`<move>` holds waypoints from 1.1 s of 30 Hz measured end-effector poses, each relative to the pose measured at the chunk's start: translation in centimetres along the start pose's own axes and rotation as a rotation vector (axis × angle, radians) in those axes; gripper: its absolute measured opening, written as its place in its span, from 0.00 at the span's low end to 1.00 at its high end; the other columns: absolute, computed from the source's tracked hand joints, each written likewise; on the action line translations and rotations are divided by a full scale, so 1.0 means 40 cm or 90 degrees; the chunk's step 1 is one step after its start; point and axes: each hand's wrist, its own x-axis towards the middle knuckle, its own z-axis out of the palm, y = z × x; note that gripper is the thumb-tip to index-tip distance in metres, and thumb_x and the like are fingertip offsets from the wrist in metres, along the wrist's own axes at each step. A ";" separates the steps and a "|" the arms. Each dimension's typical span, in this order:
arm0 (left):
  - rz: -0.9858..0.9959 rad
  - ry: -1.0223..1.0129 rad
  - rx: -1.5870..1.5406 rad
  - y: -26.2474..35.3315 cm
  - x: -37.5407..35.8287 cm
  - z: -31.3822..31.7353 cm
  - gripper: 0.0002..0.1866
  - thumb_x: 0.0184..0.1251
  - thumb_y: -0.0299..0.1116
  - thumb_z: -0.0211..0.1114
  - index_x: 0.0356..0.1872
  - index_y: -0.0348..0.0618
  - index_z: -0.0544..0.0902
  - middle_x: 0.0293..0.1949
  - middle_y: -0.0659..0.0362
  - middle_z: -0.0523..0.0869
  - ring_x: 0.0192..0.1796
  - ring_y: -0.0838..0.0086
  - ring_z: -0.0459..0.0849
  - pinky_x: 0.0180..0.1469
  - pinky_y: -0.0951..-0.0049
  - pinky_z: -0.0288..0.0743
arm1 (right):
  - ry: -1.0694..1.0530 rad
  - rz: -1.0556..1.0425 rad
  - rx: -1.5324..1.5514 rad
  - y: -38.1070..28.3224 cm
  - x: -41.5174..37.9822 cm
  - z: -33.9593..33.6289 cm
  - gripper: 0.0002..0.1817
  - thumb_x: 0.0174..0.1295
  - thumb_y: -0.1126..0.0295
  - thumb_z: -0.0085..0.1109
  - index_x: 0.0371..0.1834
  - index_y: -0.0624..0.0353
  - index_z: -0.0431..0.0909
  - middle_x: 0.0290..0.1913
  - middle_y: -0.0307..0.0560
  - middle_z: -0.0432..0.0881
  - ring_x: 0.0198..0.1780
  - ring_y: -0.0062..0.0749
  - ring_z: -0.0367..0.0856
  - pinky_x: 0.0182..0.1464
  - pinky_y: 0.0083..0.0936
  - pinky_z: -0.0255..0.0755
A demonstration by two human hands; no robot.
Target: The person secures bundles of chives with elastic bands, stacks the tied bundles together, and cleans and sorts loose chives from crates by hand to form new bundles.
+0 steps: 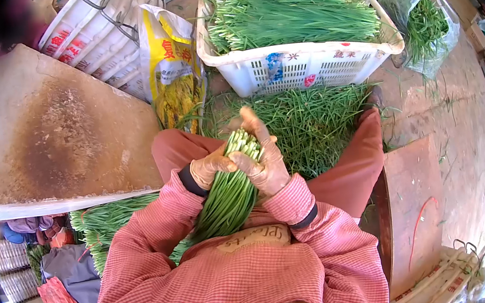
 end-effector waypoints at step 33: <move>0.656 0.410 -0.015 0.279 -0.214 -0.103 0.20 0.48 0.18 0.61 0.46 0.40 0.72 0.36 0.59 0.78 0.41 0.67 0.78 0.50 0.69 0.72 | 0.173 0.206 -0.186 -0.073 -0.045 -0.141 0.06 0.56 0.75 0.56 0.36 0.59 0.80 0.22 0.35 0.75 0.19 0.13 0.66 0.20 0.11 0.62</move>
